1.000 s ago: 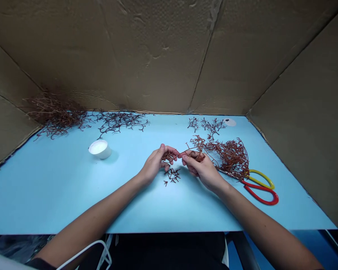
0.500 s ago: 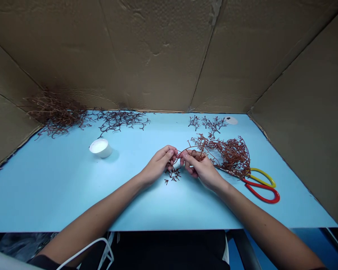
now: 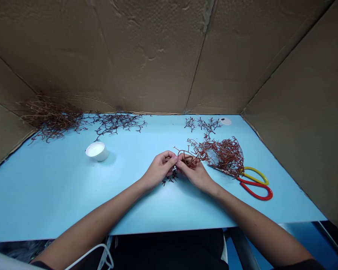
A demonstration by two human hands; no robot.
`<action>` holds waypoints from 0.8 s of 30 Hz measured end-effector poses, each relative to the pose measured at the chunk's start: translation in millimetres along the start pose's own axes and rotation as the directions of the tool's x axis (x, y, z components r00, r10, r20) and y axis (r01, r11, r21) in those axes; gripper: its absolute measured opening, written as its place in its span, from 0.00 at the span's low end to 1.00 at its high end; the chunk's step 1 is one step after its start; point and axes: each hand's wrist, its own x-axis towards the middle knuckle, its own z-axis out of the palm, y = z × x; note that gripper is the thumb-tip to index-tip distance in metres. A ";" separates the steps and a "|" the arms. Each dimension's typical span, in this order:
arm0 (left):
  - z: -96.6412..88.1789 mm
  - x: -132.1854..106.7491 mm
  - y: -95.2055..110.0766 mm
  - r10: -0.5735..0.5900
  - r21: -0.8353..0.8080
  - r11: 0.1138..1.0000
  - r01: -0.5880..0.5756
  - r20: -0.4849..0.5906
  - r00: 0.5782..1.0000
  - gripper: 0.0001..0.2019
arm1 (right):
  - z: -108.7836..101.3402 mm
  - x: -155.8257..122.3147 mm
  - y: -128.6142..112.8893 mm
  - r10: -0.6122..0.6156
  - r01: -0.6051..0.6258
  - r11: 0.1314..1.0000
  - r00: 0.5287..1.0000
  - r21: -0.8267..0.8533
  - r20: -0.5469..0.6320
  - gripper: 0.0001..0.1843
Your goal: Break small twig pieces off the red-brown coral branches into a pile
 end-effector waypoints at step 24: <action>-9.8 -8.0 23.8 -0.022 0.259 0.963 -0.068 0.326 0.945 0.26 | -6.9 -4.6 -5.8 -0.015 -0.013 0.981 0.989 0.191 0.144 0.29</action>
